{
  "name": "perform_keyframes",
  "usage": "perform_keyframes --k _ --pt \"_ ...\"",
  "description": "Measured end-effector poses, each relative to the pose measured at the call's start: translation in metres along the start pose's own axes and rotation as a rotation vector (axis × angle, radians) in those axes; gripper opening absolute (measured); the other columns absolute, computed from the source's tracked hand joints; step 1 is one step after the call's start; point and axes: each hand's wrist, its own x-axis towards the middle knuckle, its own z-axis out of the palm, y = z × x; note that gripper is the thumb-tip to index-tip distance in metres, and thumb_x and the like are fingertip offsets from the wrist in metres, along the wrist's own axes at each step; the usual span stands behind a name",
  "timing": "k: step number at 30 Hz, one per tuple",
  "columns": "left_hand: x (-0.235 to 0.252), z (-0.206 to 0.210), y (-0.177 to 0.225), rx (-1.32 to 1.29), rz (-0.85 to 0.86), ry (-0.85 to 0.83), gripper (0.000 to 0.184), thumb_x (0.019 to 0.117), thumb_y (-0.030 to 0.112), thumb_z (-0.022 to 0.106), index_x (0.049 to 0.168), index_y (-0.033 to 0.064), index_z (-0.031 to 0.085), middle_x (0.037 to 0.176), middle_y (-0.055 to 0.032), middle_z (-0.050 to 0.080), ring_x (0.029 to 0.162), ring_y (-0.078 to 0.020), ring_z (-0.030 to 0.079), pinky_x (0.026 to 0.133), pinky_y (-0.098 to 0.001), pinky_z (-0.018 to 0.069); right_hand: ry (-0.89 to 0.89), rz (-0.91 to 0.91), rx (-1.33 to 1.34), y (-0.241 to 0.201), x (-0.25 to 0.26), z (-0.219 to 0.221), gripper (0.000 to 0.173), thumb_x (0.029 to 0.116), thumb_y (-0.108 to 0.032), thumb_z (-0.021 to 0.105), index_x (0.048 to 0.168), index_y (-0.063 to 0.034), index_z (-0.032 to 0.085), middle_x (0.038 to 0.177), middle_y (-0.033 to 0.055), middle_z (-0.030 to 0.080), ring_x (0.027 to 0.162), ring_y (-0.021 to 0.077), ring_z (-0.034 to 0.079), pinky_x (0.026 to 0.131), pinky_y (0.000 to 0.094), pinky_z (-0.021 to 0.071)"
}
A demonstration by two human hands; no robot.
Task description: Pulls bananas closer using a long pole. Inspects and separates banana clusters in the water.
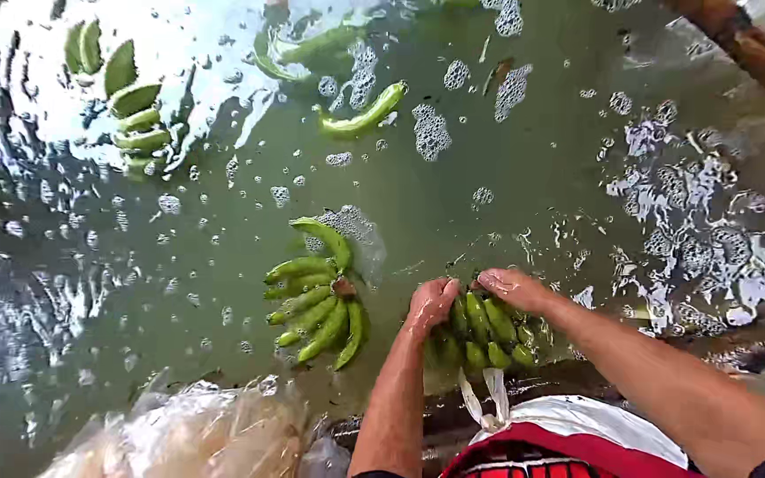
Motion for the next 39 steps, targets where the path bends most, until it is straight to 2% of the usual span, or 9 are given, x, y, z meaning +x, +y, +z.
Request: perform_keyframes --k 8,12,15,21,27,30,34,36,39 --pt "0.017 -0.006 0.036 0.069 -0.138 -0.127 0.047 0.1111 0.032 0.042 0.121 -0.0078 0.065 0.125 -0.0294 0.063 0.122 -0.0396 0.06 0.106 -0.0587 0.0426 -0.179 0.002 0.07 0.013 -0.003 -0.022 0.036 0.1117 -0.013 0.038 0.126 0.01 0.062 0.13 0.0264 0.062 0.121 0.0285 0.058 0.108 0.0426 0.0412" --pt "0.008 0.007 0.028 -0.025 0.196 -0.125 0.039 0.1089 0.026 0.047 0.112 -0.0058 0.07 0.11 -0.0215 0.069 0.107 -0.0288 0.065 0.1 -0.0501 0.047 -0.202 -0.057 0.074 0.019 -0.009 -0.026 0.028 0.1075 -0.012 0.049 0.116 0.0116 0.062 0.113 0.0212 0.063 0.101 0.0197 0.057 0.096 0.037 0.044" --pt "0.001 0.01 0.037 0.086 0.246 -0.183 0.039 0.1093 0.023 0.046 0.105 -0.0087 0.067 0.099 -0.0219 0.067 0.097 -0.0304 0.063 0.093 -0.0509 0.0468 -0.166 -0.03 0.066 0.018 -0.013 -0.02 0.026 0.1084 -0.012 0.047 0.106 0.0102 0.061 0.099 0.0159 0.059 0.09 0.0165 0.052 0.087 0.0356 0.043" --pt "0.01 0.006 0.077 0.365 0.012 -0.368 0.042 0.1125 0.019 0.033 0.128 -0.0108 0.059 0.131 -0.0314 0.059 0.125 -0.0413 0.057 0.106 -0.058 0.0413 -0.193 0.173 -0.169 -0.012 -0.004 -0.016 0.04 0.1124 -0.011 0.032 0.124 0.0164 0.058 0.128 0.0358 0.058 0.124 0.044 0.055 0.108 0.0556 0.0372" --pt "0.022 -0.003 0.077 0.621 -0.074 -0.555 0.046 0.1124 0.027 0.037 0.133 -0.0078 0.058 0.139 -0.0295 0.057 0.134 -0.0416 0.052 0.109 -0.062 0.0378 -0.435 0.409 -0.421 -0.035 0.022 -0.02 0.048 0.1118 -0.03 0.041 0.116 0.0126 0.063 0.117 0.0303 0.063 0.108 0.0394 0.061 0.096 0.0591 0.0425" --pt "0.019 -0.022 0.034 0.052 0.028 -0.234 0.041 0.1118 0.024 0.041 0.132 -0.0076 0.06 0.129 -0.0249 0.064 0.123 -0.0315 0.061 0.109 -0.0475 0.0438 -0.305 0.421 -0.207 -0.014 0.027 -0.037 0.04 0.1125 -0.023 0.038 0.118 0.0084 0.063 0.107 0.0202 0.063 0.091 0.0236 0.058 0.09 0.0443 0.0452" --pt "0.009 -0.034 -0.034 -0.253 -0.003 0.213 0.045 0.1129 0.023 0.035 0.14 -0.0071 0.053 0.13 -0.0268 0.064 0.122 -0.0351 0.062 0.108 -0.0494 0.0462 0.148 0.32 0.076 0.037 0.009 -0.049 0.033 0.1105 -0.009 0.042 0.133 0.0103 0.057 0.127 0.0304 0.06 0.115 0.0342 0.059 0.104 0.048 0.0442" --pt "0.005 -0.021 -0.049 -0.197 -0.168 0.167 0.047 0.1131 0.023 0.035 0.145 -0.0097 0.046 0.142 -0.0312 0.054 0.135 -0.039 0.052 0.115 -0.0504 0.0388 0.416 0.347 0.044 0.066 0.002 -0.041 0.036 0.107 -0.004 0.046 0.14 0.0105 0.052 0.139 0.0352 0.054 0.132 0.0452 0.052 0.113 0.0561 0.0379" --pt "0.005 0.001 -0.051 -0.147 -0.154 0.036 0.047 0.1121 0.013 0.035 0.151 -0.0126 0.036 0.158 -0.0315 0.036 0.151 -0.039 0.032 0.125 -0.0469 0.0232 0.476 0.493 -0.026 0.067 -0.009 -0.031 0.045 0.1117 -0.008 0.036 0.152 0.0126 0.035 0.157 0.0331 0.037 0.15 0.0408 0.034 0.124 0.0471 0.0239"
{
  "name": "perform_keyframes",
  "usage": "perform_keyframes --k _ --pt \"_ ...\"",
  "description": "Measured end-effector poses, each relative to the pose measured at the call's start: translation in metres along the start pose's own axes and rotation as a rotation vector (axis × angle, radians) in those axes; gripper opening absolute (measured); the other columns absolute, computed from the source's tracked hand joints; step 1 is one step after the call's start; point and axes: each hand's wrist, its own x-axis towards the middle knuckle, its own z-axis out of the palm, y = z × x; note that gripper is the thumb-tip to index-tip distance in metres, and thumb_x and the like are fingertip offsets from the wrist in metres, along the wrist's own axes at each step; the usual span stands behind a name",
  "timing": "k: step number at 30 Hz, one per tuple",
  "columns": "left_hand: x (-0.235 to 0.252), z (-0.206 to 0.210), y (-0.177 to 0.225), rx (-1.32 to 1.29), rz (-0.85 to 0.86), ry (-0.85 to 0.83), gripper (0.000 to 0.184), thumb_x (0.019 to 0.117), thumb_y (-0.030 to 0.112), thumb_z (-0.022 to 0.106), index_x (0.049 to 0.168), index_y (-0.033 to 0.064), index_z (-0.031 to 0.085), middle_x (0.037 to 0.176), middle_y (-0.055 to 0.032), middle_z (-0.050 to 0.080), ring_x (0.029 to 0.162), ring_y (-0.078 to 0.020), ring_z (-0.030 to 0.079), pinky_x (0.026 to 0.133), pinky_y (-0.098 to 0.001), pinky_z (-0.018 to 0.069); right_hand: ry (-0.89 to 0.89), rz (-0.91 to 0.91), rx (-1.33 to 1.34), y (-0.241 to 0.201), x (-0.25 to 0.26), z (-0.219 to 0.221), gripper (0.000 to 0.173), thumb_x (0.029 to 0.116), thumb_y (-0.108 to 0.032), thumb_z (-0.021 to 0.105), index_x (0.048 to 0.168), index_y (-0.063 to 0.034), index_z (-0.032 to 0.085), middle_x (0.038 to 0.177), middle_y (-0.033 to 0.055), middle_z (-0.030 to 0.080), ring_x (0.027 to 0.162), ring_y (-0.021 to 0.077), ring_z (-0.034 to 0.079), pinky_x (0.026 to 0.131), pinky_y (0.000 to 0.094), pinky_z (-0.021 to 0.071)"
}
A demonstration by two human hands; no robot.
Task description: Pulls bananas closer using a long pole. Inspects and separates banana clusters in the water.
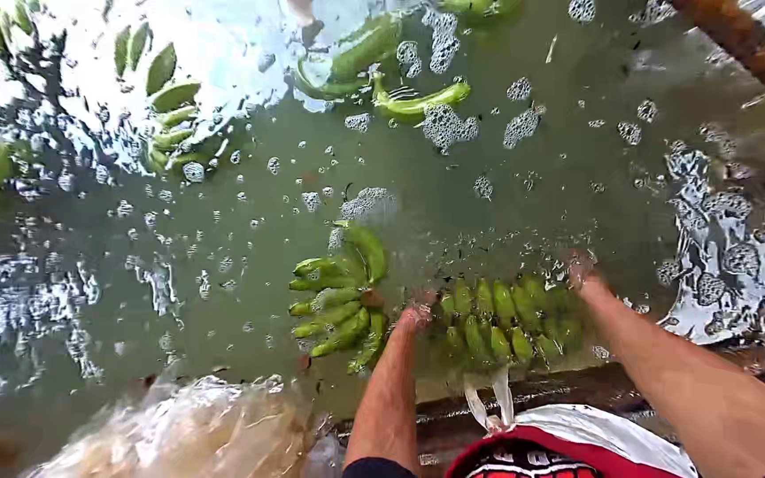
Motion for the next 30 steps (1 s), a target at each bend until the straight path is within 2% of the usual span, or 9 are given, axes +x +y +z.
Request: perform_keyframes --k 3,7,10,12,19,23,25,27,30 --pt "-0.014 0.015 0.005 -0.101 0.062 0.033 0.046 0.113 0.016 0.032 0.149 -0.0113 0.04 0.156 -0.0308 0.04 0.149 -0.0375 0.036 0.124 -0.0468 0.0259 -0.169 0.017 -0.259 0.0 -0.008 -0.004 0.045 0.1122 -0.01 0.034 0.15 0.0142 0.037 0.157 0.0334 0.037 0.15 0.043 0.033 0.124 0.0509 0.0243" --pt "-0.023 0.029 0.009 -0.007 0.262 0.067 0.041 0.11 0.013 0.038 0.141 -0.0087 0.054 0.147 -0.0296 0.052 0.142 -0.0378 0.046 0.121 -0.0464 0.0316 -0.093 0.1 -0.074 0.019 -0.021 0.0 0.046 0.1123 -0.008 0.033 0.153 0.0148 0.031 0.159 0.034 0.033 0.152 0.0423 0.029 0.125 0.0486 0.0202" --pt "-0.027 0.047 0.009 0.019 0.362 0.267 0.031 0.1039 0.008 0.052 0.12 -0.0145 0.066 0.129 -0.035 0.062 0.125 -0.0427 0.06 0.111 -0.0471 0.0439 -0.057 0.222 0.0 0.023 -0.043 0.001 0.047 0.1119 -0.007 0.034 0.154 0.0136 0.028 0.161 0.0328 0.031 0.153 0.041 0.028 0.125 0.0476 0.0209" --pt "-0.031 0.057 0.02 0.082 0.305 0.34 0.032 0.1041 0.009 0.052 0.115 -0.0184 0.065 0.125 -0.037 0.062 0.123 -0.045 0.061 0.11 -0.0476 0.044 -0.109 0.151 -0.101 0.028 -0.045 -0.001 0.048 0.1125 -0.009 0.031 0.156 0.0126 0.026 0.162 0.0327 0.028 0.154 0.0419 0.026 0.126 0.0493 0.019" --pt "-0.025 0.049 0.035 -0.059 -0.088 0.243 0.046 0.1133 0.014 0.028 0.15 -0.011 0.038 0.156 -0.0315 0.04 0.149 -0.0405 0.036 0.123 -0.0497 0.0258 -0.107 0.186 0.079 0.028 -0.055 -0.005 0.051 0.1127 -0.014 0.035 0.157 0.0086 0.025 0.161 0.0309 0.032 0.151 0.0413 0.031 0.123 0.0514 0.0243" --pt "-0.034 0.064 -0.017 -0.218 -0.193 0.183 0.045 0.1129 0.009 0.028 0.153 -0.012 0.03 0.159 -0.0313 0.034 0.151 -0.0374 0.033 0.124 -0.045 0.0245 -0.162 0.083 -0.022 0.045 -0.053 -0.008 0.053 0.1142 -0.027 0.033 0.154 0.0079 0.034 0.158 0.0325 0.035 0.15 0.0448 0.032 0.122 0.0554 0.0249" --pt "-0.04 0.073 -0.039 -0.157 -0.201 0.127 0.047 0.1124 0.009 0.03 0.155 -0.0111 0.027 0.162 -0.0296 0.029 0.153 -0.0368 0.029 0.126 -0.0444 0.0223 -0.175 0.035 -0.161 0.042 -0.05 -0.006 0.051 0.1127 -0.016 0.037 0.155 0.0114 0.03 0.16 0.0368 0.029 0.151 0.0498 0.028 0.123 0.0577 0.0226" --pt "-0.041 0.082 -0.045 -0.277 -0.161 0.235 0.046 0.1111 0.008 0.037 0.151 -0.0135 0.033 0.157 -0.0326 0.036 0.149 -0.0391 0.035 0.123 -0.0444 0.0273 -0.166 0.031 -0.284 0.031 -0.045 -0.005 0.049 0.1066 -0.005 0.047 0.151 0.013 0.037 0.155 0.0394 0.035 0.145 0.0544 0.034 0.119 0.0615 0.0269" --pt "-0.041 0.079 -0.042 -0.213 -0.132 0.306 0.046 0.1106 0.012 0.042 0.148 -0.0142 0.04 0.153 -0.035 0.042 0.146 -0.0437 0.039 0.122 -0.0486 0.0288 -0.109 0.122 -0.249 0.021 -0.035 -0.004 0.045 0.1124 -0.014 0.036 0.149 0.0116 0.04 0.152 0.037 0.041 0.144 0.0513 0.039 0.118 0.0603 0.0303"
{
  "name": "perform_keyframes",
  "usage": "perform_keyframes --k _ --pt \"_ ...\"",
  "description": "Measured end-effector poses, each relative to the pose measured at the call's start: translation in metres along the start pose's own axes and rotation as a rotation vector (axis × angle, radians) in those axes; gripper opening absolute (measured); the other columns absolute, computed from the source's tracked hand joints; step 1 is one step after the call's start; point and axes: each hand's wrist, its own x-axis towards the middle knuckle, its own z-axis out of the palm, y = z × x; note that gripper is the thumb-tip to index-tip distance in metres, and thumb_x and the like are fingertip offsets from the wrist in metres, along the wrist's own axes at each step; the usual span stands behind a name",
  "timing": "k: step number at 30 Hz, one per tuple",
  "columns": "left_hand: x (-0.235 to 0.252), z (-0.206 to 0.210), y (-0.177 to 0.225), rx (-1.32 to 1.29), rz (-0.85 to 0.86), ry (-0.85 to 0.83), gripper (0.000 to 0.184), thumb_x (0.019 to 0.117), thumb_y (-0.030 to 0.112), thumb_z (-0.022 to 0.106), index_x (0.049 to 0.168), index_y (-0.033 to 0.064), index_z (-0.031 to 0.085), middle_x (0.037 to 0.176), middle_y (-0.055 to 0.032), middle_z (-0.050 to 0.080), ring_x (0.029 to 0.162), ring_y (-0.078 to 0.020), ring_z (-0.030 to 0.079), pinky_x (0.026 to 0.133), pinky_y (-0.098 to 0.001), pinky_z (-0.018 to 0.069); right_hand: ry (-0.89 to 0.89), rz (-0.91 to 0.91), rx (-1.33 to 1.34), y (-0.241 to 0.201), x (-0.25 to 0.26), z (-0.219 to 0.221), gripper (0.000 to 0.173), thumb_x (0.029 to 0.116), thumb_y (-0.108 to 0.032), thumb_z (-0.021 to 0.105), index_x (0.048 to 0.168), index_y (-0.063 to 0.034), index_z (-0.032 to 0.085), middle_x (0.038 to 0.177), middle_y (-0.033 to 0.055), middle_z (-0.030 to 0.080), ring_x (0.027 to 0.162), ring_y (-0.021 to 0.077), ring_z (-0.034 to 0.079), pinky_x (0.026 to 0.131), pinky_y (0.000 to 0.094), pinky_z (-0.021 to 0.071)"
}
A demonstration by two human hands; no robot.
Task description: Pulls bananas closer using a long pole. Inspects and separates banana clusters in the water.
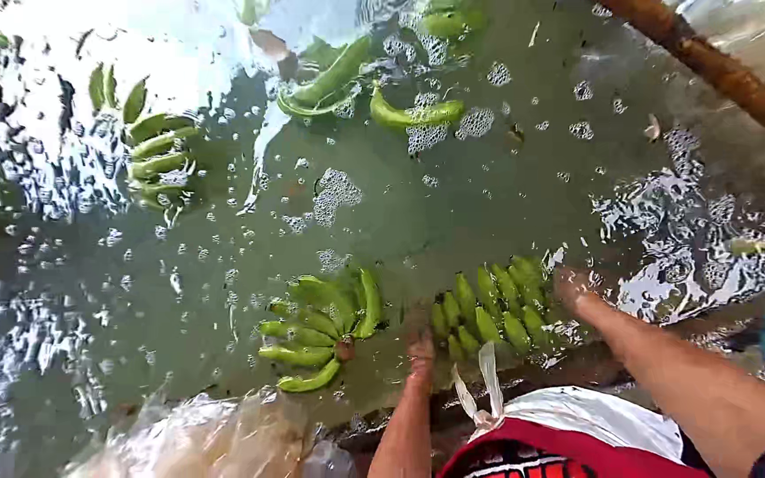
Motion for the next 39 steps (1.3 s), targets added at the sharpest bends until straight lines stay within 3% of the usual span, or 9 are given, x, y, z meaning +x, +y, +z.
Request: perform_keyframes --k 6,11,16,20,25,27,32,35,39 --pt "-0.004 -0.008 0.009 0.024 0.057 -0.01 0.041 0.1111 0.014 0.04 0.139 -0.014 0.049 0.14 -0.0354 0.053 0.134 -0.0437 0.052 0.114 -0.0521 0.04 0.083 0.038 0.176 0.002 0.002 -0.013 0.046 0.1121 -0.013 0.037 0.152 0.0117 0.036 0.156 0.0339 0.038 0.148 0.045 0.036 0.122 0.0529 0.0272" --pt "-0.003 0.0 0.023 0.02 0.002 0.05 0.045 0.1125 0.01 0.029 0.151 -0.0139 0.035 0.156 -0.0341 0.036 0.149 -0.0417 0.035 0.123 -0.0476 0.0265 0.067 -0.03 0.443 -0.004 0.002 -0.007 0.053 0.1106 -0.034 0.046 0.139 0.0099 0.053 0.139 0.0345 0.054 0.132 0.0443 0.052 0.111 0.0576 0.0388" --pt "0.014 -0.013 0.026 -0.115 0.139 -0.078 0.048 0.1129 0.016 0.03 0.154 -0.0085 0.032 0.16 -0.0299 0.035 0.15 -0.037 0.034 0.124 -0.0484 0.0268 0.055 -0.166 0.419 -0.005 0.011 -0.003 0.047 0.1073 -0.024 0.055 0.143 0.0062 0.05 0.144 0.0317 0.051 0.136 0.0417 0.049 0.114 0.054 0.0374" --pt "0.027 -0.027 0.03 -0.215 0.123 -0.222 0.049 0.1133 0.019 0.028 0.156 -0.0032 0.033 0.16 -0.0248 0.036 0.149 -0.0316 0.036 0.123 -0.0475 0.0288 0.101 -0.186 0.25 -0.023 0.002 -0.001 0.042 0.1083 -0.013 0.047 0.145 0.0071 0.049 0.154 0.0325 0.04 0.145 0.043 0.039 0.12 0.0507 0.0313" --pt "0.031 -0.044 0.044 -0.25 0.154 -0.378 0.04 0.1102 0.02 0.043 0.141 -0.0032 0.053 0.134 -0.0199 0.062 0.121 -0.0221 0.061 0.106 -0.0409 0.0477 0.036 -0.083 0.2 -0.028 -0.002 -0.001 0.042 0.1109 -0.019 0.043 0.142 0.0091 0.051 0.144 0.0335 0.052 0.139 0.0439 0.047 0.117 0.0547 0.0345" --pt "0.031 -0.043 0.055 -0.29 0.23 -0.456 0.03 0.1051 0.009 0.046 0.128 -0.0071 0.058 0.116 -0.0127 0.065 0.103 -0.0123 0.062 0.095 -0.0327 0.0515 -0.015 -0.088 0.263 -0.021 0.0 0.001 0.044 0.1123 -0.019 0.04 0.145 0.0107 0.046 0.147 0.0338 0.048 0.141 0.0433 0.045 0.118 0.0535 0.0327" --pt "0.032 -0.028 0.087 -0.07 0.425 -0.477 0.017 0.1008 0.004 0.051 0.1 -0.0052 0.065 0.099 -0.0076 0.062 0.093 -0.009 0.057 0.09 -0.0301 0.0479 -0.086 -0.053 0.12 -0.011 0.0 0.013 0.048 0.1116 -0.012 0.039 0.152 0.0128 0.035 0.159 0.0328 0.035 0.151 0.0433 0.031 0.124 0.0522 0.0232" --pt "0.03 -0.023 0.098 0.138 0.289 -0.41 0.026 0.1053 0.01 0.047 0.11 -0.0071 0.065 0.105 -0.0184 0.065 0.1 -0.0235 0.061 0.093 -0.0427 0.0477 -0.161 0.016 -0.044 -0.018 -0.012 0.016 0.046 0.1097 -0.008 0.041 0.147 0.0178 0.037 0.155 0.0367 0.037 0.149 0.0481 0.033 0.121 0.0569 0.0265" --pt "0.028 -0.02 0.083 0.008 -0.002 -0.152 0.04 0.1111 0.015 0.037 0.142 -0.0059 0.052 0.14 -0.0291 0.056 0.133 -0.038 0.054 0.112 -0.0527 0.0401 -0.048 -0.113 0.319 -0.006 -0.018 0.024 0.044 0.1113 -0.022 0.043 0.14 0.0092 0.053 0.142 0.033 0.054 0.137 0.0433 0.049 0.115 0.0559 0.0347"
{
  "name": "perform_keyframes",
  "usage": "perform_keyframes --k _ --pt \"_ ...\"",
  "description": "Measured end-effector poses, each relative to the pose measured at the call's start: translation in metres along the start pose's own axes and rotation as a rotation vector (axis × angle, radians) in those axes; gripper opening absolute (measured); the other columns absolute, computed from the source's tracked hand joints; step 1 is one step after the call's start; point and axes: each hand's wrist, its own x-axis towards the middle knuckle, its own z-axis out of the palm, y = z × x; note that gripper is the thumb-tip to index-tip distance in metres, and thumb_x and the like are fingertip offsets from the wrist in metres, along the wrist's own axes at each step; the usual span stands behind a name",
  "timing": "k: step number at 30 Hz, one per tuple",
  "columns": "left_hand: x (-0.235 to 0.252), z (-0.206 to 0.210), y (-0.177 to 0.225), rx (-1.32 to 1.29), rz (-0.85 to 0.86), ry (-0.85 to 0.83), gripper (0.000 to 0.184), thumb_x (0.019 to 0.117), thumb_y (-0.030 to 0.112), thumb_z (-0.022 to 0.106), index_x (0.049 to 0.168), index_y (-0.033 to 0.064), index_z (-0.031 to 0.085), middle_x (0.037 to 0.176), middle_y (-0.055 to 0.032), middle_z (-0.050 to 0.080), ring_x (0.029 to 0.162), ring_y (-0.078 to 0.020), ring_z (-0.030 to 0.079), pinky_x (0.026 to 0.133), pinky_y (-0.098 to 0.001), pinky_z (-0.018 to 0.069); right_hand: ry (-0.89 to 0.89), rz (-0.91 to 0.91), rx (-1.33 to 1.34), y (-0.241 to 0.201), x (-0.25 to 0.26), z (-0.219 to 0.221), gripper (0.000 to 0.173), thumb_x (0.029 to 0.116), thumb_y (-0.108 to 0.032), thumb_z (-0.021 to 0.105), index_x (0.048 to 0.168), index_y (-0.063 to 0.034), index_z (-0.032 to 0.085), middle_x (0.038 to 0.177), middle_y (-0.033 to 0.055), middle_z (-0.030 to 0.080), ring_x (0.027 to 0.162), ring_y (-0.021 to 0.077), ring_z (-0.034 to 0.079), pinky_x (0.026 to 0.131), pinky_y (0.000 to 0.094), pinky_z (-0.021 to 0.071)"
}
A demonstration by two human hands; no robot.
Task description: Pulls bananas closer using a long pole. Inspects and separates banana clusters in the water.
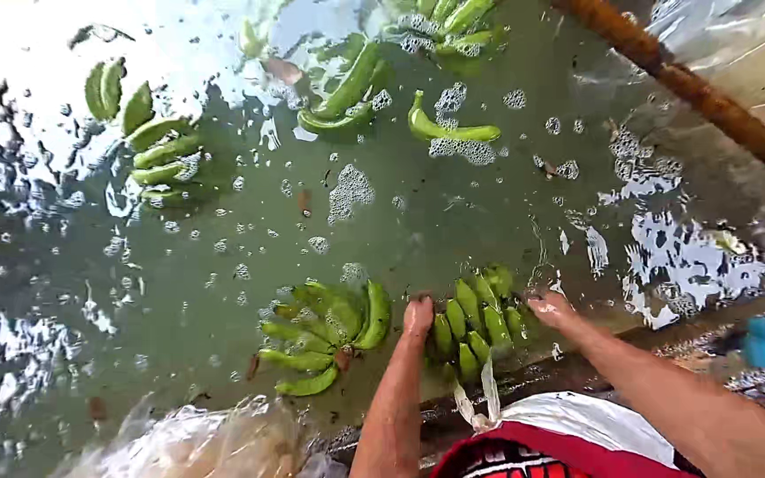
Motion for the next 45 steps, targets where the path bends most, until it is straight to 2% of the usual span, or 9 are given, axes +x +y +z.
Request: perform_keyframes --k 4,10,16,21,29,33,37,42,45 --pt "-0.017 -0.001 -0.042 -0.181 0.245 0.202 0.045 0.1118 0.013 0.032 0.147 -0.0134 0.041 0.149 -0.0328 0.047 0.14 -0.036 0.047 0.117 -0.0447 0.0358 -0.052 -0.091 0.024 0.012 -0.005 -0.004 0.036 0.1091 -0.014 0.046 0.134 0.0095 0.057 0.137 0.032 0.057 0.131 0.042 0.053 0.112 0.0545 0.0378" --pt "-0.061 0.017 -0.088 0.156 0.217 0.373 0.034 0.1054 0.01 0.047 0.121 -0.016 0.064 0.126 -0.0367 0.061 0.128 -0.0486 0.055 0.115 -0.055 0.0368 -0.133 0.042 -0.244 -0.009 -0.019 0.007 0.039 0.1076 -0.012 0.047 0.138 0.0116 0.054 0.141 0.0352 0.053 0.137 0.047 0.049 0.114 0.0588 0.0358" --pt "-0.072 0.01 -0.079 0.281 -0.104 0.114 0.038 0.1071 0.011 0.044 0.139 -0.0066 0.056 0.14 -0.0311 0.056 0.134 -0.0429 0.053 0.114 -0.0545 0.0403 -0.077 -0.039 -0.24 -0.019 -0.025 0.008 0.038 0.1092 -0.018 0.047 0.134 0.0086 0.059 0.138 0.0319 0.057 0.134 0.0437 0.053 0.113 0.0562 0.0377" --pt "-0.068 -0.004 -0.093 0.295 -0.03 -0.052 0.039 0.1095 0.013 0.04 0.138 -0.0074 0.057 0.138 -0.0311 0.058 0.134 -0.0422 0.054 0.114 -0.0551 0.0382 -0.113 -0.203 -0.217 -0.02 -0.028 0.013 0.051 0.1088 -0.034 0.051 0.134 0.0106 0.057 0.139 0.0363 0.052 0.135 0.0486 0.049 0.114 0.0577 0.0357" --pt "-0.069 0.017 -0.114 0.258 0.321 0.099 0.037 0.1063 0.009 0.041 0.128 -0.0166 0.058 0.131 -0.0349 0.06 0.129 -0.044 0.056 0.115 -0.0509 0.0395 -0.056 -0.071 -0.264 -0.044 -0.02 0.023 0.049 0.1113 -0.026 0.037 0.135 0.0117 0.056 0.147 0.0351 0.047 0.139 0.0463 0.046 0.114 0.0571 0.0366" --pt "-0.064 0.029 -0.09 0.184 0.19 0.255 0.04 0.108 0.008 0.037 0.131 -0.0186 0.057 0.135 -0.0369 0.058 0.134 -0.0448 0.053 0.117 -0.0502 0.0362 -0.04 0.013 -0.246 -0.052 -0.017 0.022 0.049 0.1114 -0.029 0.038 0.132 0.011 0.058 0.143 0.0327 0.053 0.137 0.0436 0.049 0.112 0.0571 0.0373" --pt "-0.061 0.03 -0.067 0.263 0.029 0.242 0.045 0.112 0.012 0.029 0.141 -0.0162 0.048 0.144 -0.0349 0.051 0.141 -0.0423 0.047 0.121 -0.0471 0.032 -0.061 0.061 -0.227 -0.053 -0.022 0.018 0.045 0.1106 -0.026 0.04 0.129 0.0098 0.06 0.138 0.0319 0.057 0.134 0.0437 0.052 0.109 0.0592 0.0388" --pt "-0.061 0.02 -0.093 0.194 0.163 0.186 0.043 0.1113 0.012 0.033 0.136 -0.0179 0.051 0.134 -0.0376 0.057 0.132 -0.0448 0.055 0.115 -0.0512 0.0384 -0.071 0.161 -0.091 -0.036 -0.023 0.016 0.045 0.1103 -0.025 0.043 0.128 0.0127 0.059 0.137 0.0329 0.056 0.133 0.0426 0.053 0.11 0.0568 0.0392" --pt "-0.066 0.013 -0.103 0.159 0.16 0.101 0.039 0.1066 0.003 0.036 0.139 -0.0153 0.049 0.138 -0.0364 0.055 0.133 -0.0441 0.053 0.115 -0.0518 0.0379 0.011 0.124 0.18 -0.007 -0.02 0.014 0.042 0.1104 -0.026 0.046 0.13 0.009 0.058 0.125 0.0299 0.061 0.114 0.0387 0.061 0.099 0.0532 0.0461"
